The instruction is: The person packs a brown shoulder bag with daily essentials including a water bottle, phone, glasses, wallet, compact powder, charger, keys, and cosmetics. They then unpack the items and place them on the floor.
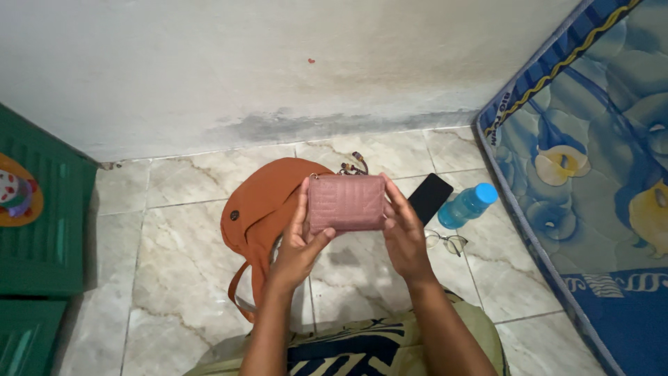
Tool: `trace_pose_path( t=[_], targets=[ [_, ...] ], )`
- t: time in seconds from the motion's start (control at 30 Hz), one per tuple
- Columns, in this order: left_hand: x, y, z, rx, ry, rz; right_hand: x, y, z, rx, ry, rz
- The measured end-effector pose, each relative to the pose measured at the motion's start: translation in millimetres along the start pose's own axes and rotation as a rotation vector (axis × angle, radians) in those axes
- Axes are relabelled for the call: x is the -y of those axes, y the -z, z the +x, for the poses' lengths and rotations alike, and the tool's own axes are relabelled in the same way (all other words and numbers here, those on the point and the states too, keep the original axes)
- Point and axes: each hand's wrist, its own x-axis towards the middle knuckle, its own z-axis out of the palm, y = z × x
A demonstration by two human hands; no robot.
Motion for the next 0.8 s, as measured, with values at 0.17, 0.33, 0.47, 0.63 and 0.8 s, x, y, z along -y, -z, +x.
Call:
trace_pose_path(
  t=[0.17,0.33,0.47,0.63,0.8],
  targets=[
    [0,-2,1,0.008,-0.049,0.141,1,-7,4,-0.035,-0.164,-0.038],
    [-12,-1,-4,-0.106,0.084,0.463,-1,30,-7,-0.034,-0.151,-0.119],
    [-29,-2,-14,-0.151,-0.006,0.512,8,105,-24,-0.193,-0.362,-0.394],
    [-58,15,-38,-0.104,-0.081,0.928,29,208,-66,-0.480,-0.644,-0.656],
    [-55,38,-77,-0.286,-0.066,1.119,-2,269,-97,-0.716,-0.815,-0.565]
  ],
)
